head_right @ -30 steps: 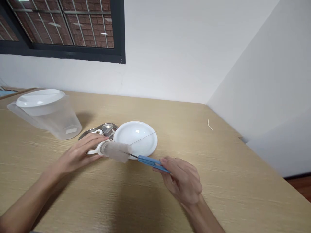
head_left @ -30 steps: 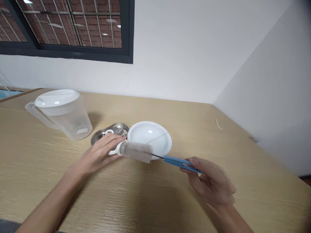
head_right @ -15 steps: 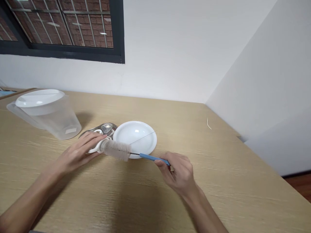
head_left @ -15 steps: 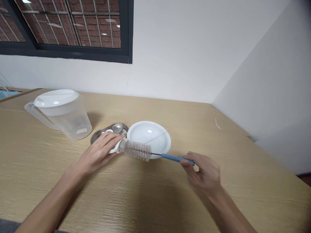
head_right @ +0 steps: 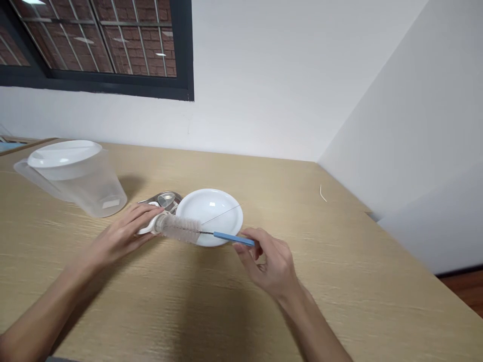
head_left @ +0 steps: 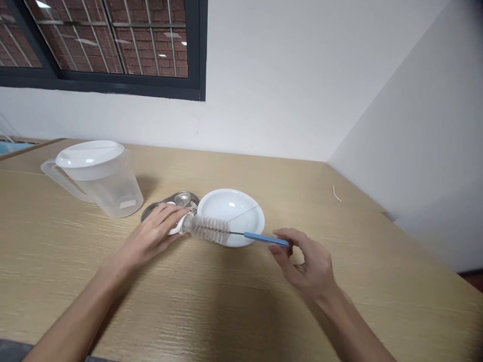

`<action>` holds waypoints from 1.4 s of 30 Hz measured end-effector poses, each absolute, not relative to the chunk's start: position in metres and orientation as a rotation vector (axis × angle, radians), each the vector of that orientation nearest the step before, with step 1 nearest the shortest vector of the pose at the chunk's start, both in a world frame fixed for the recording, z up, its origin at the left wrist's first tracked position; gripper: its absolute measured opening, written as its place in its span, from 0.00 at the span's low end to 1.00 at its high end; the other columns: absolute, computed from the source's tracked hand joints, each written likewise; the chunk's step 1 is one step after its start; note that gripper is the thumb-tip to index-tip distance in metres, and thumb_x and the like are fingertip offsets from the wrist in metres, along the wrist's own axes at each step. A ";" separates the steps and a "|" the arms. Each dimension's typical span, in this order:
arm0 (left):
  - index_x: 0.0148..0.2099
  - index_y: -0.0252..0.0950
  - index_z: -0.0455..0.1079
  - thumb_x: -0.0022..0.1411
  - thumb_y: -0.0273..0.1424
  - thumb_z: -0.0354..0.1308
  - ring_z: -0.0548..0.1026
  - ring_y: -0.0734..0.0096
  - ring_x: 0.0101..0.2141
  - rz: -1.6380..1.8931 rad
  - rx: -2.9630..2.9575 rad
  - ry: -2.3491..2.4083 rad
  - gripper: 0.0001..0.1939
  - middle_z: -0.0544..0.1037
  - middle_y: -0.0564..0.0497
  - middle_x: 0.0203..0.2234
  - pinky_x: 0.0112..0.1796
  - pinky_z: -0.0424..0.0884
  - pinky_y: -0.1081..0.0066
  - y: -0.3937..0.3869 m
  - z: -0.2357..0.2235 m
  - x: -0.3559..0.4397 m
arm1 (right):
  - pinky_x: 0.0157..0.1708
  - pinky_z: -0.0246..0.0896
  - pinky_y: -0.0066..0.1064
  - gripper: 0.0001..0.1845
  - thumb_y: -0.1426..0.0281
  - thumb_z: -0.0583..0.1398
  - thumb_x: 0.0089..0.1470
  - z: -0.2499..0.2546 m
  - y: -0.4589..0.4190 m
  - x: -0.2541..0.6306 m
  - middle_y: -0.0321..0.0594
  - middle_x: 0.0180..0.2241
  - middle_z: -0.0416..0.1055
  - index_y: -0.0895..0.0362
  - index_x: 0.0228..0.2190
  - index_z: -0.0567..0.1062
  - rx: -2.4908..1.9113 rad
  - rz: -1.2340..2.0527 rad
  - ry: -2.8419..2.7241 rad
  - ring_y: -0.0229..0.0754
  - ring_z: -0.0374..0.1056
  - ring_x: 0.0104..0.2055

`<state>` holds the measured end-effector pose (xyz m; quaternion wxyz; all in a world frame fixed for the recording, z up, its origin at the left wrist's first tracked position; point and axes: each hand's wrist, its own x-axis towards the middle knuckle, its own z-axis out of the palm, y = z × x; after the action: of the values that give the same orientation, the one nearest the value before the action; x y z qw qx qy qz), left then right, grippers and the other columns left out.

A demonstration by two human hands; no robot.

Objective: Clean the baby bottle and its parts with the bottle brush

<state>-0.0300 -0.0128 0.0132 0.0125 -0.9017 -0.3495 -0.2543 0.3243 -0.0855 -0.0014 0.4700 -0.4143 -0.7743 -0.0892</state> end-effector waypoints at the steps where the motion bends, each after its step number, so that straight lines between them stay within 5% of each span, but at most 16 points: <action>1: 0.66 0.43 0.62 0.69 0.36 0.56 0.70 0.53 0.57 -0.804 -2.805 -1.099 0.25 0.74 0.42 0.56 0.56 0.69 0.52 -0.013 0.013 -0.030 | 0.20 0.63 0.24 0.13 0.72 0.63 0.58 -0.003 -0.085 0.324 0.31 0.26 0.71 0.55 0.45 0.71 -1.012 -0.219 -1.884 0.31 0.63 0.19; 4: 0.66 0.42 0.62 0.69 0.37 0.57 0.70 0.51 0.57 -0.835 -2.770 -1.122 0.25 0.73 0.41 0.56 0.55 0.70 0.51 -0.012 0.011 -0.031 | 0.20 0.65 0.25 0.21 0.76 0.64 0.56 -0.004 -0.083 0.324 0.31 0.28 0.71 0.54 0.50 0.68 -0.958 -0.206 -1.867 0.32 0.64 0.21; 10: 0.67 0.41 0.58 0.69 0.37 0.56 0.68 0.52 0.58 -0.764 -2.755 -1.117 0.27 0.71 0.40 0.57 0.56 0.68 0.51 -0.009 0.006 -0.035 | 0.23 0.69 0.25 0.18 0.81 0.61 0.58 0.004 -0.082 0.324 0.35 0.32 0.77 0.52 0.48 0.71 -0.870 -0.255 -1.897 0.34 0.73 0.26; 20: 0.68 0.41 0.56 0.69 0.36 0.56 0.68 0.53 0.58 -0.744 -2.774 -1.059 0.28 0.72 0.41 0.57 0.57 0.67 0.53 -0.011 0.009 -0.033 | 0.22 0.67 0.25 0.13 0.75 0.63 0.59 -0.001 -0.088 0.329 0.30 0.25 0.78 0.52 0.46 0.74 -0.959 -0.474 -1.817 0.35 0.72 0.21; 23: 0.68 0.41 0.56 0.69 0.36 0.56 0.68 0.54 0.58 -0.734 -2.785 -1.020 0.28 0.72 0.42 0.57 0.57 0.66 0.53 -0.013 0.011 -0.031 | 0.24 0.66 0.26 0.04 0.68 0.60 0.63 0.000 -0.089 0.331 0.31 0.22 0.75 0.54 0.40 0.75 -0.944 -0.533 -1.809 0.35 0.71 0.21; 28: 0.68 0.41 0.57 0.70 0.36 0.55 0.68 0.54 0.58 -0.724 -2.799 -1.001 0.27 0.72 0.42 0.57 0.57 0.66 0.54 -0.013 0.010 -0.030 | 0.18 0.53 0.26 0.23 0.62 0.51 0.69 0.000 -0.087 0.333 0.29 0.14 0.60 0.56 0.24 0.69 -1.035 -0.453 -1.859 0.31 0.56 0.15; 32: 0.67 0.38 0.57 0.70 0.37 0.55 0.68 0.53 0.58 -0.721 -2.752 -1.031 0.27 0.71 0.40 0.57 0.57 0.67 0.53 -0.010 0.008 -0.034 | 0.21 0.60 0.25 0.08 0.66 0.57 0.65 -0.004 -0.084 0.330 0.31 0.22 0.67 0.58 0.38 0.73 -0.989 -0.365 -1.872 0.32 0.62 0.19; 35: 0.67 0.38 0.57 0.70 0.38 0.55 0.68 0.53 0.57 -0.719 -2.731 -1.079 0.27 0.71 0.39 0.57 0.56 0.68 0.54 -0.009 0.007 -0.036 | 0.24 0.66 0.26 0.22 0.74 0.66 0.56 -0.004 -0.082 0.328 0.31 0.27 0.69 0.57 0.51 0.68 -0.946 -0.311 -1.818 0.33 0.66 0.23; 42: 0.67 0.37 0.57 0.70 0.37 0.55 0.68 0.54 0.57 -0.725 -2.745 -1.097 0.26 0.71 0.39 0.57 0.55 0.68 0.55 -0.009 0.009 -0.037 | 0.27 0.69 0.26 0.22 0.84 0.64 0.54 -0.001 -0.081 0.331 0.37 0.35 0.75 0.56 0.49 0.71 -0.889 -0.367 -1.856 0.33 0.70 0.27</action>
<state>-0.0367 -0.0094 0.0091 0.0492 -0.9008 -0.3600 -0.2378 0.3308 -0.0815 -0.0009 0.5017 -0.3677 -0.7681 -0.1520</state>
